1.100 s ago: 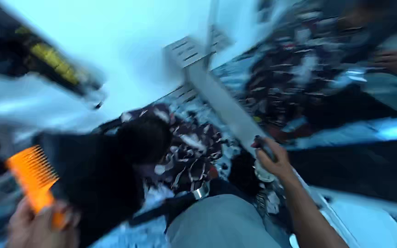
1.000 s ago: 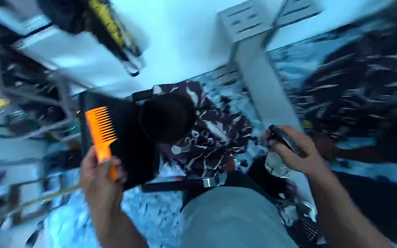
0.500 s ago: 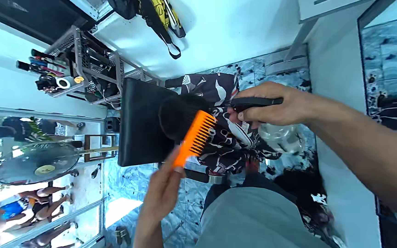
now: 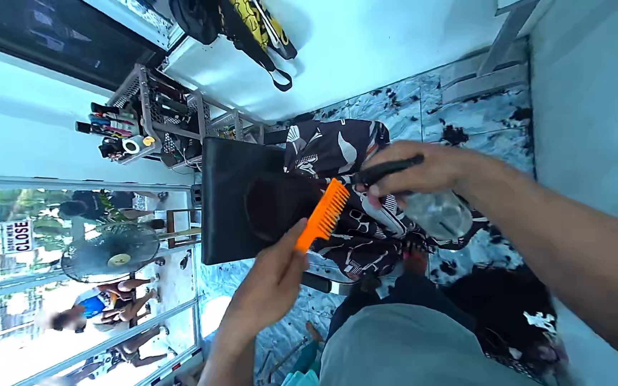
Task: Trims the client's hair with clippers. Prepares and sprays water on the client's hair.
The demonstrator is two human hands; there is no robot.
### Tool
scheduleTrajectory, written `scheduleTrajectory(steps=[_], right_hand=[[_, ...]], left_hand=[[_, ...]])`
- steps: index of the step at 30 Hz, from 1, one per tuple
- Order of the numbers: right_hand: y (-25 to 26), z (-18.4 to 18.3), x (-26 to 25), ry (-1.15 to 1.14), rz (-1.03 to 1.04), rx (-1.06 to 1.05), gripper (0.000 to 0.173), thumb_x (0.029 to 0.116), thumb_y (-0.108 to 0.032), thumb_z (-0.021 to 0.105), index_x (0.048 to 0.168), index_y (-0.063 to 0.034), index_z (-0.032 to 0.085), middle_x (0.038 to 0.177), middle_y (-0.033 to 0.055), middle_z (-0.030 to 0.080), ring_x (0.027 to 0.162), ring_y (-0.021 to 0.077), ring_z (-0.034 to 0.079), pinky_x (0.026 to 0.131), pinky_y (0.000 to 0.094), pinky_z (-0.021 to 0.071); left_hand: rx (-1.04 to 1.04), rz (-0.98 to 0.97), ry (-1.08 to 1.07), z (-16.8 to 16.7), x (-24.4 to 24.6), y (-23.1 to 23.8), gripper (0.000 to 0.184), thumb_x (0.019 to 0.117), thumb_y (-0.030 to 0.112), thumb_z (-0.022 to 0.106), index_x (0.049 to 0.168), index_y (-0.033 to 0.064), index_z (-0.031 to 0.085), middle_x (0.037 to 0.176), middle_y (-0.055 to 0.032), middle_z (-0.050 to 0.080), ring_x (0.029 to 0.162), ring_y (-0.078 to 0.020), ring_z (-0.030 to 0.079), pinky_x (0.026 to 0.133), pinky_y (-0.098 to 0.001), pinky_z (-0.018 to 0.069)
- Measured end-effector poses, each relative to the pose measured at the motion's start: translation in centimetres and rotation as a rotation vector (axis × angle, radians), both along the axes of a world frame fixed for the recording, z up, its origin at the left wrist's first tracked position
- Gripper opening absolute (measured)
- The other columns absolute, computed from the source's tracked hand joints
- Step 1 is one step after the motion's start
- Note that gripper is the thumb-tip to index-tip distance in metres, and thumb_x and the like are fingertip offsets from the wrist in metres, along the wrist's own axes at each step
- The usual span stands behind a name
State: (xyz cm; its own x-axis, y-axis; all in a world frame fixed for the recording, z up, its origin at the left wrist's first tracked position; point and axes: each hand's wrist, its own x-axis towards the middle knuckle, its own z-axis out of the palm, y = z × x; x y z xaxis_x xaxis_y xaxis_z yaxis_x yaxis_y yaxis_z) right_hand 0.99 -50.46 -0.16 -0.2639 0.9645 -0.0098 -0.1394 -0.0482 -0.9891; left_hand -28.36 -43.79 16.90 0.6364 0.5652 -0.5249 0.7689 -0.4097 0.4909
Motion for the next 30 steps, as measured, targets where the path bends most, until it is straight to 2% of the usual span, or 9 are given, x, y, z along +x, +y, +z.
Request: scheduleTrajectory(steps=[3,8,11,13,16,20,23,27,30], right_hand=[[-5.5,-4.6,-1.8,0.178,-0.104,-0.109,0.024,0.0957,-0.015,0.057,0.114,-0.0059,0.07,0.102,0.0081,0.076,0.073,0.0185,0.072,0.053,0.0322,0.0601],[-11.5,-10.6,-6.6,0.451,-0.23,-0.281,0.029,0.0978,-0.016,0.057,0.122,-0.0037,0.066,0.11,0.0084,0.075,0.09,0.0199,0.075,0.063,0.0337,0.0634],[-13.6,-12.3,-8.5,0.533,-0.288,-0.324,0.028,0.0969,-0.016,0.057,0.121,-0.0036,0.066,0.109,0.0086,0.075,0.094,0.0218,0.075,0.063,0.035,0.0637],[-14.7,-13.0,-9.0,0.523,-0.324,-0.336,0.028,0.0972,-0.016,0.057,0.121,-0.0035,0.065,0.108,0.0076,0.074,0.093,0.0209,0.074,0.063,0.0348,0.0639],[-15.0,-12.5,-9.1,0.485,-0.355,-0.317,0.027,0.0988,-0.016,0.058,0.122,-0.004,0.065,0.107,0.0058,0.074,0.09,0.0174,0.074,0.064,0.0322,0.0627],[-11.0,-8.7,-7.7,0.386,-0.295,-0.195,0.026,0.0996,-0.018,0.057,0.12,-0.0052,0.066,0.107,0.0053,0.074,0.086,0.0149,0.072,0.066,0.0307,0.061],[-6.0,-6.5,-6.6,0.275,-0.26,0.027,0.022,0.099,-0.016,0.058,0.115,-0.0059,0.068,0.099,0.0039,0.075,0.073,0.013,0.07,0.057,0.0307,0.0595],[-0.8,-4.2,-5.8,0.188,-0.277,0.162,0.017,0.0981,-0.013,0.056,0.1,-0.0054,0.071,0.078,0.0026,0.072,0.058,0.0107,0.065,0.045,0.0284,0.052],[-1.8,-4.4,-5.8,0.098,-0.236,0.154,0.014,0.098,-0.016,0.061,0.101,-0.0084,0.072,0.079,0.0009,0.072,0.058,0.011,0.065,0.046,0.0308,0.0547]], left_hand=[[0.153,0.206,-0.163,2.6,-1.8,1.8,0.045,0.1064,0.015,0.041,0.151,0.0095,0.049,0.088,-0.0015,0.07,0.049,-0.0079,0.053,0.042,-0.026,0.0482],[0.323,0.35,0.065,2.3,1.7,6.4,0.042,0.107,0.013,0.041,0.147,0.0093,0.053,0.082,-0.0031,0.071,0.043,-0.0087,0.053,0.039,-0.0251,0.0475],[0.229,0.145,0.197,1.7,4.3,6.5,0.042,0.1064,0.013,0.043,0.147,0.0105,0.053,0.08,-0.004,0.071,0.045,-0.0098,0.054,0.041,-0.0271,0.0482],[0.033,-0.123,0.274,1.4,5.1,4.9,0.044,0.1037,0.015,0.045,0.147,0.0111,0.053,0.082,-0.0013,0.069,0.057,-0.0078,0.058,0.053,-0.0278,0.0519],[-0.017,-0.258,0.222,1.4,4.4,3.0,0.044,0.1046,0.018,0.042,0.146,0.0138,0.057,0.084,0.0045,0.068,0.063,-0.0034,0.058,0.058,-0.0235,0.0523],[0.352,0.044,0.099,3.3,3.3,5.6,0.043,0.1053,0.019,0.043,0.147,0.0131,0.054,0.082,-0.0016,0.069,0.049,-0.0086,0.054,0.044,-0.0283,0.0492],[0.428,0.213,0.166,3.8,3.8,7.5,0.041,0.1074,0.015,0.043,0.146,0.0121,0.053,0.081,-0.0044,0.071,0.046,-0.0104,0.053,0.042,-0.0288,0.048],[0.174,0.186,0.138,4.3,3.0,6.7,0.039,0.1073,0.015,0.042,0.143,0.0148,0.056,0.08,-0.0052,0.067,0.046,-0.0108,0.051,0.042,-0.0266,0.0468],[0.126,0.11,-0.059,4.5,0.6,3.8,0.042,0.1071,0.019,0.043,0.147,0.0183,0.056,0.083,-0.0018,0.067,0.048,-0.0078,0.048,0.043,-0.022,0.0431]])
